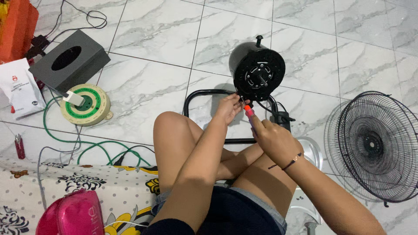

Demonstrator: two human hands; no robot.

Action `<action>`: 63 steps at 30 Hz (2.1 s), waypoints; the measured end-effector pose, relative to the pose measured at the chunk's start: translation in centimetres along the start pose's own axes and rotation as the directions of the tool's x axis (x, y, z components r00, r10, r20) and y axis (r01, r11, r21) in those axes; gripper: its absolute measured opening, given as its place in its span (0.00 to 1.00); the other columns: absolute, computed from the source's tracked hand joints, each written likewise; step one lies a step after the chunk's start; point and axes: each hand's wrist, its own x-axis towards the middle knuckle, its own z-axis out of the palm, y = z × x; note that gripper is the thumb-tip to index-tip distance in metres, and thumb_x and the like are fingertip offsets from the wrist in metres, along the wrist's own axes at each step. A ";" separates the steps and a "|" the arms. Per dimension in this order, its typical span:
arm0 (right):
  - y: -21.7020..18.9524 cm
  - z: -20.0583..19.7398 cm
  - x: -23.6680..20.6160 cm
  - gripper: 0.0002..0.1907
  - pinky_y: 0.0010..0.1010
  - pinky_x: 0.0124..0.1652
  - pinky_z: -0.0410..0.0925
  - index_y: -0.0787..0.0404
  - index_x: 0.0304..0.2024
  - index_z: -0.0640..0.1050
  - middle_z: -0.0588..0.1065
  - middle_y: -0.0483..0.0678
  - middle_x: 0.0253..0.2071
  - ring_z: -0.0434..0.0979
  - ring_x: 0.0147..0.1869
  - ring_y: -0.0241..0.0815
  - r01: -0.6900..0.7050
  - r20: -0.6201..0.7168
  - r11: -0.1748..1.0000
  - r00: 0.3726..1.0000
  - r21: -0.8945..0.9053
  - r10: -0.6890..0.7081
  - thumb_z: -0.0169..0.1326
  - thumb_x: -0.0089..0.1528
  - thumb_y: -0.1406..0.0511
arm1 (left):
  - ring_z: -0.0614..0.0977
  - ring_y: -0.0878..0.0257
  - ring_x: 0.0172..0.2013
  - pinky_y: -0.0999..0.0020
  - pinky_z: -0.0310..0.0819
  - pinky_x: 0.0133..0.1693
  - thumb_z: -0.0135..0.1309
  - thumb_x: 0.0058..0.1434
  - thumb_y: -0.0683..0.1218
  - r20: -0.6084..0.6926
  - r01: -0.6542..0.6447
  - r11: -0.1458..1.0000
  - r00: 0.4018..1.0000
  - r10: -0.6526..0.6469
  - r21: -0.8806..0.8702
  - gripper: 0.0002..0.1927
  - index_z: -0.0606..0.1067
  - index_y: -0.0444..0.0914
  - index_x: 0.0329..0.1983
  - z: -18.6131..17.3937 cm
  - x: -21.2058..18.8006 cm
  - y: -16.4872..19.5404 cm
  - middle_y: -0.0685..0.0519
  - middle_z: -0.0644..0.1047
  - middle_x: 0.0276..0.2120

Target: The person sits on the floor and uses a screwdriver to loosen and tighten screws on the rear housing of an electric fan motor, steadying the fan with the other hand and repositioning it between screws.

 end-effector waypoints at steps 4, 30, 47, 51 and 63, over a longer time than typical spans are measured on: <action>-0.6 0.9 0.9 0.15 0.39 0.21 0.70 0.60 0.50 0.75 0.75 0.48 0.21 0.78 0.22 0.49 -0.036 -0.036 0.998 0.999 -0.050 0.035 0.57 0.63 0.61 | 0.85 0.55 0.45 0.68 0.77 0.43 0.41 0.74 0.39 0.048 -0.035 0.999 0.998 0.035 0.003 0.13 0.72 0.30 0.57 0.0 0.3 0.0 0.44 0.80 0.46; -1.5 5.2 -3.1 0.26 0.27 0.24 0.61 0.58 0.67 0.66 0.66 0.40 0.27 0.63 0.24 0.32 -0.365 0.380 -0.141 0.746 0.920 0.548 0.50 0.65 0.64 | 0.85 0.48 0.44 0.61 0.81 0.43 0.44 0.73 0.42 -0.017 0.004 0.998 1.000 -0.005 -0.070 0.12 0.71 0.30 0.54 -0.6 0.8 -0.6 0.42 0.79 0.44; -0.6 -1.6 -2.0 0.22 0.30 0.22 0.70 0.66 0.56 0.74 0.72 0.47 0.35 0.77 0.27 0.39 0.041 0.026 0.917 0.999 -0.397 -0.034 0.52 0.59 0.70 | 0.84 0.58 0.44 0.68 0.81 0.50 0.54 0.69 0.45 0.106 0.182 0.959 0.981 -0.162 -0.219 0.11 0.75 0.31 0.48 -1.0 0.1 -2.1 0.47 0.80 0.44; -1.2 -1.0 -2.0 0.23 0.26 0.17 0.68 0.66 0.55 0.77 0.71 0.44 0.29 0.75 0.24 0.34 0.090 0.085 0.868 0.995 -0.488 -0.055 0.53 0.56 0.69 | 0.84 0.59 0.44 0.69 0.81 0.50 0.54 0.70 0.46 0.116 0.236 0.946 0.970 -0.214 -0.222 0.11 0.75 0.32 0.47 -1.5 0.4 -2.9 0.48 0.80 0.43; -4.7 -3.4 -0.2 0.12 0.40 0.20 0.68 0.54 0.48 0.80 0.78 0.50 0.21 0.77 0.19 0.47 -0.453 0.125 0.862 0.865 -0.226 0.487 0.52 0.65 0.59 | 0.83 0.60 0.45 0.71 0.81 0.51 0.53 0.70 0.46 0.125 0.260 0.955 0.962 -0.242 -0.146 0.13 0.75 0.30 0.46 -2.3 0.2 -3.6 0.46 0.81 0.43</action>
